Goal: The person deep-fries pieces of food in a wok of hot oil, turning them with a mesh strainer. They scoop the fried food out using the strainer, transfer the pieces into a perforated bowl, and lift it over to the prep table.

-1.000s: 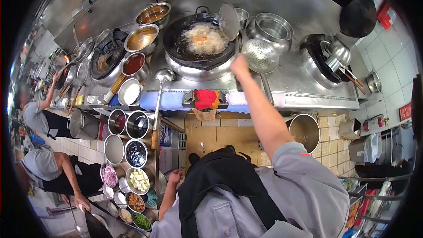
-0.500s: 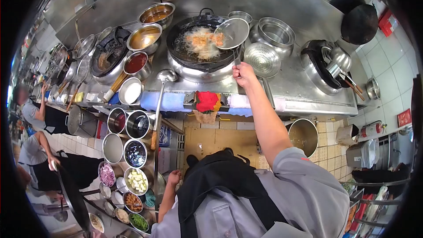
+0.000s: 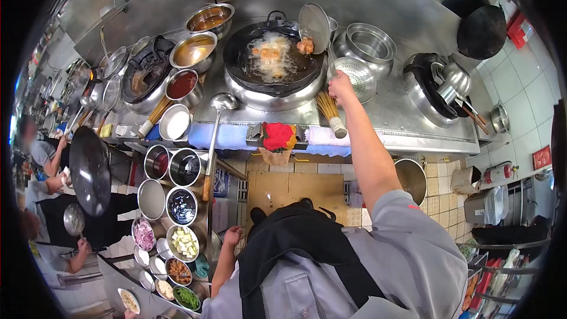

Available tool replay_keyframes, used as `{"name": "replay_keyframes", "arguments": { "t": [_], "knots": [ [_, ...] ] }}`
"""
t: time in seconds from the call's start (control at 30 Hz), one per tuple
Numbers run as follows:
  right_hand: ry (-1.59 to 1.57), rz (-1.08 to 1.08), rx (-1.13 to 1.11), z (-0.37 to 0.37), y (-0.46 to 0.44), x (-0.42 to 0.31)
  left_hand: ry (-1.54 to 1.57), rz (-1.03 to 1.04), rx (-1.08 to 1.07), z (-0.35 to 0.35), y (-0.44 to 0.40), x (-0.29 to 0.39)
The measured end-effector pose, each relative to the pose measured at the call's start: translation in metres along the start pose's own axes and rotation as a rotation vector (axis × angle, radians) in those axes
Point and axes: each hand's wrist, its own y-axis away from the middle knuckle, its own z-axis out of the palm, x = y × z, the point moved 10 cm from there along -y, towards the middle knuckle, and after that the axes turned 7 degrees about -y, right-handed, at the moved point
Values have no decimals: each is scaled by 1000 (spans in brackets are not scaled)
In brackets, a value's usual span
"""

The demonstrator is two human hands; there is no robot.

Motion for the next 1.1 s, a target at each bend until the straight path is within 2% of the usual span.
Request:
{"name": "replay_keyframes", "arguments": {
  "t": [0.3, 0.37, 0.43, 0.5, 0.53, 0.63, 0.7, 0.73, 0.8, 0.87, 0.9, 0.97, 1.0, 1.07, 1.1],
  "knots": [
    [5, -6, -83, 1, -12, -11, -3, 14, 22, -1, 17, 13],
    [72, -55, -5, -2, 0, -28, 31, -8, 14, 0, 13, 3],
    [-15, -30, -3, -11, -12, -24, 44, 2, 40, -2, 13, 0],
    [-278, 12, -74, -13, -18, -22, 21, 3, 39, -4, 16, 1],
    [-278, 9, -66, -18, -17, -23, -4, 5, 36, -4, 18, 4],
    [-412, -17, -25, -51, 1, -31, -10, 41, 48, -4, 26, 14],
    [-445, -112, 93, -83, 21, -36, -54, 55, 45, -2, 30, 19],
    [-396, -151, 88, -101, 22, -35, -78, 13, 36, 1, 37, 21],
    [-467, -192, 216, -145, 34, -29, -152, -19, 41, 3, 57, 34],
    [-377, -224, 416, -190, 52, -30, -160, 11, 20, 5, 53, 28],
    [-378, -223, 424, -204, 55, -30, -166, 43, -3, 7, 50, 26],
    [-82, -276, 623, -248, 72, -39, -238, 28, -11, 5, 53, 34],
    [-84, -273, 635, -265, 67, -31, -302, 15, -12, 4, 54, 38],
    [539, -511, 948, -294, 74, -52, -276, 2, -21, 0, 33, 27],
    [540, -506, 961, -290, 78, -58, -238, -13, -23, -2, 25, 20]
  ]
}}
